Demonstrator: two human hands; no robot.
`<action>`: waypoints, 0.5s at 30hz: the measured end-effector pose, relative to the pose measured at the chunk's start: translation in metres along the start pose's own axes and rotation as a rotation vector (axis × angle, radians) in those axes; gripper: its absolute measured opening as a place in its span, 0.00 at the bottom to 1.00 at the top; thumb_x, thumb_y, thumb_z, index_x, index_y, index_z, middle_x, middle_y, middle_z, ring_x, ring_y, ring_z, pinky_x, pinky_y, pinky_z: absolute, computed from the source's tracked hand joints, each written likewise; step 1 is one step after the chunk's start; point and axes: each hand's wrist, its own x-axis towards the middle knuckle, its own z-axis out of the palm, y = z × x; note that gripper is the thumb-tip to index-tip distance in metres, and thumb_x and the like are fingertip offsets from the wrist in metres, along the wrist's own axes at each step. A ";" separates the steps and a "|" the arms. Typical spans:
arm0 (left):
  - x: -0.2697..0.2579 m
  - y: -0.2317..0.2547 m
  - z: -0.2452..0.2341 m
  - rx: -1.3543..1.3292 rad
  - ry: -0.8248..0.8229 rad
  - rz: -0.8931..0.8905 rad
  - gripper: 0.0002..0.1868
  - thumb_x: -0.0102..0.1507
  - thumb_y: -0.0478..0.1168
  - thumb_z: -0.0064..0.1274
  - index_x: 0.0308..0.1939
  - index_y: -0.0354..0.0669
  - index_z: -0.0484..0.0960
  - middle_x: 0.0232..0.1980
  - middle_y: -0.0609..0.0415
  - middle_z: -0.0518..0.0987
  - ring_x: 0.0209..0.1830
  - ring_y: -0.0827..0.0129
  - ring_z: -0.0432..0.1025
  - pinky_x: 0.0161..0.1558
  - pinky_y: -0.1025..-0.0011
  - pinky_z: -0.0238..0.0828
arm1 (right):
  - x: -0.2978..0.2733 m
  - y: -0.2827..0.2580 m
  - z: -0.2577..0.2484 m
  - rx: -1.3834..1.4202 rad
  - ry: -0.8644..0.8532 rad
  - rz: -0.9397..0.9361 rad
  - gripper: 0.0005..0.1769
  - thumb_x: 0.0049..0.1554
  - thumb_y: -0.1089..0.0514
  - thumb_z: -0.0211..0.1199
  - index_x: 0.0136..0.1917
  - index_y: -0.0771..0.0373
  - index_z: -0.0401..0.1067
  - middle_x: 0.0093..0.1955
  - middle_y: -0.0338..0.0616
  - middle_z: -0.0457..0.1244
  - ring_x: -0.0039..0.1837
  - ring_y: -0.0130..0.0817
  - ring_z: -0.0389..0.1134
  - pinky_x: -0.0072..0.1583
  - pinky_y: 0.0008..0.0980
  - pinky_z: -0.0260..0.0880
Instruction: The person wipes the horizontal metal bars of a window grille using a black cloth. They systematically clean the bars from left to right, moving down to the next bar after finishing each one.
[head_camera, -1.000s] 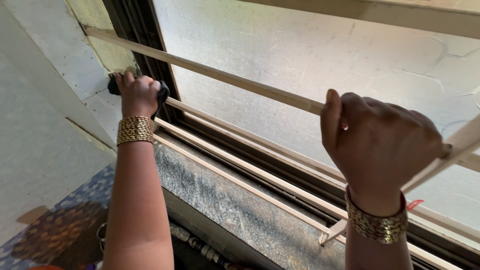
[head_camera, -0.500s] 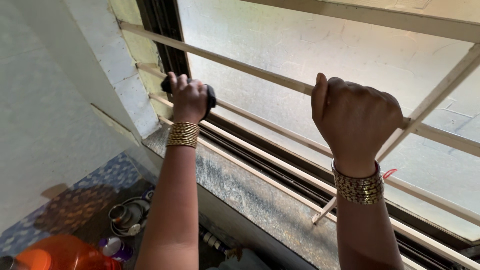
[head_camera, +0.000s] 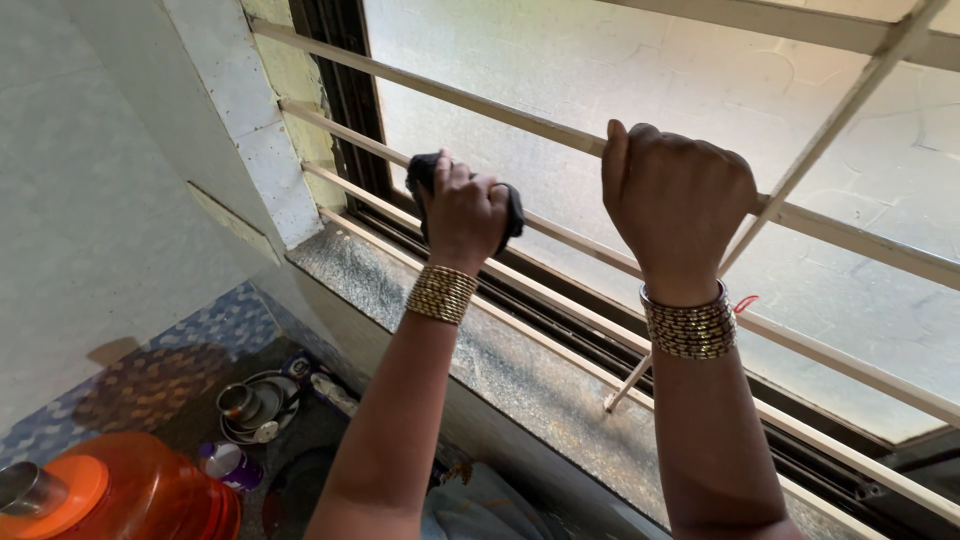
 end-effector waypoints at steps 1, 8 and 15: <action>-0.004 0.009 0.000 0.006 -0.009 0.007 0.27 0.66 0.50 0.32 0.39 0.37 0.86 0.60 0.30 0.76 0.74 0.37 0.58 0.70 0.29 0.47 | 0.000 0.000 0.000 0.001 0.001 -0.003 0.37 0.73 0.42 0.55 0.22 0.51 0.58 0.18 0.31 0.45 0.21 0.26 0.43 0.30 0.29 0.43; -0.034 0.066 -0.004 -0.064 0.059 0.108 0.25 0.66 0.48 0.32 0.34 0.38 0.85 0.53 0.32 0.79 0.72 0.36 0.61 0.70 0.23 0.36 | 0.000 0.001 -0.001 0.015 0.005 -0.001 0.34 0.72 0.43 0.54 0.24 0.51 0.61 0.17 0.31 0.48 0.20 0.26 0.47 0.28 0.30 0.47; -0.060 0.119 -0.013 -0.146 0.068 0.170 0.20 0.66 0.46 0.39 0.31 0.40 0.84 0.49 0.38 0.81 0.70 0.41 0.66 0.72 0.21 0.35 | -0.001 0.002 0.003 -0.001 -0.016 -0.012 0.34 0.72 0.42 0.52 0.24 0.51 0.62 0.17 0.32 0.49 0.19 0.26 0.48 0.27 0.29 0.48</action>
